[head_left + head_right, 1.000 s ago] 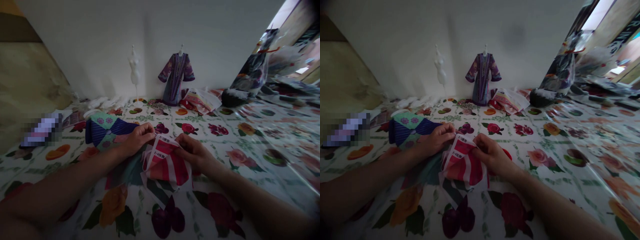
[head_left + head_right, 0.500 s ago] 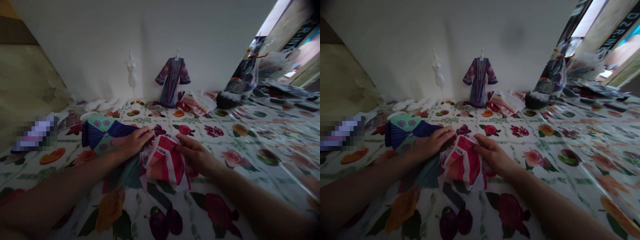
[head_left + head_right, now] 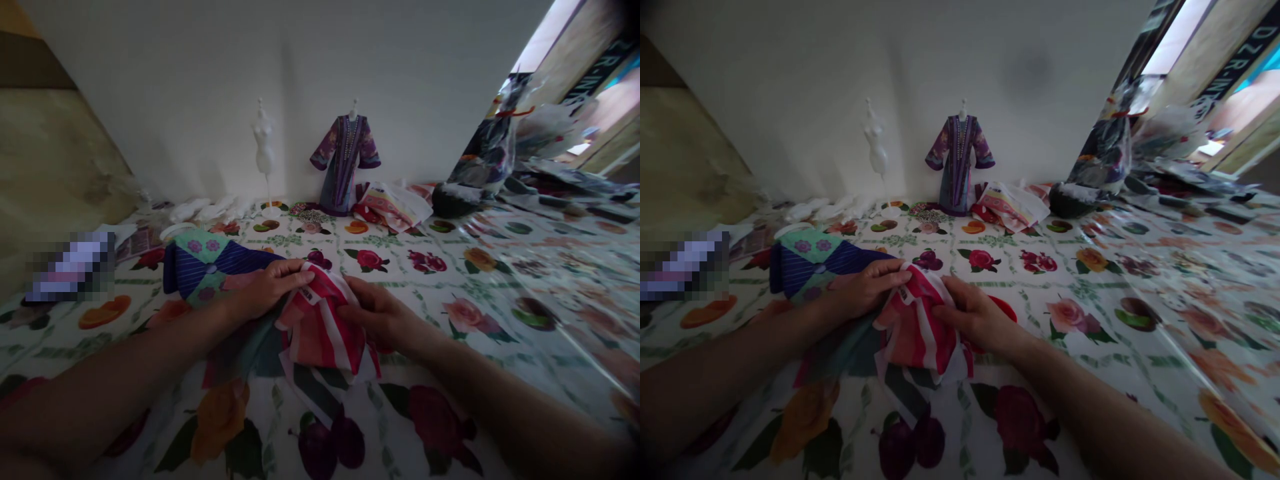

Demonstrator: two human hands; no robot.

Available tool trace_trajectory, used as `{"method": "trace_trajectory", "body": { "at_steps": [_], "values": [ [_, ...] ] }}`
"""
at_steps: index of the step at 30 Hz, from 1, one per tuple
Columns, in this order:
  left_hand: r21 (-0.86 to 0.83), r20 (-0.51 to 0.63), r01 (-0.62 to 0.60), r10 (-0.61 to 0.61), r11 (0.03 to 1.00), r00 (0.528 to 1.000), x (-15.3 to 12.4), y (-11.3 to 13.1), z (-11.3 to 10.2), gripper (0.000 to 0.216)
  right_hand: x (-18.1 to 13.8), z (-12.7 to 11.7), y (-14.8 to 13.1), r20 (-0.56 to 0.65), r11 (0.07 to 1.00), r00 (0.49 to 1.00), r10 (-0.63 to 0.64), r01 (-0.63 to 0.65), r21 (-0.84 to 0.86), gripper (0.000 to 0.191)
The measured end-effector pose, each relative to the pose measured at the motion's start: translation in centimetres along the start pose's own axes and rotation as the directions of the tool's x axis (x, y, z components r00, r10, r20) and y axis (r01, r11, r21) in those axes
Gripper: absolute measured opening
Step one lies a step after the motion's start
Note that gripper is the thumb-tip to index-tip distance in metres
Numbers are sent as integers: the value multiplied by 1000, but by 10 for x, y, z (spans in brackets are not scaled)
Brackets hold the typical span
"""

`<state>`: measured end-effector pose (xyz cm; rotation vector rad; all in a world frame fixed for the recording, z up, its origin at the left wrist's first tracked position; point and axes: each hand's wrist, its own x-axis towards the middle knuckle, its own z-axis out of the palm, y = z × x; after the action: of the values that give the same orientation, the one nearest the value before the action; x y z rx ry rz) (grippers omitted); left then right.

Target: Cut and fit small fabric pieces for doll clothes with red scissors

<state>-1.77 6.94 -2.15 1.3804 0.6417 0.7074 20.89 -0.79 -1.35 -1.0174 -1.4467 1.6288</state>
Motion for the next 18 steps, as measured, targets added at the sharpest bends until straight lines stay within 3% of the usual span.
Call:
{"method": "trace_trajectory", "body": {
  "at_steps": [7, 18],
  "values": [
    [-96, -202, -55, 35, 994, 979, 7, -9, -4, 28, -2, -3, 1, 140, 994, 990, 3, 12, -107, 27],
    [-185, -397, -86, 5, 979, 918, 14, -4, -7, 31, 1, -5, -4, 87, 970, 996, -1, 22, -241, 22]
  ]
}}
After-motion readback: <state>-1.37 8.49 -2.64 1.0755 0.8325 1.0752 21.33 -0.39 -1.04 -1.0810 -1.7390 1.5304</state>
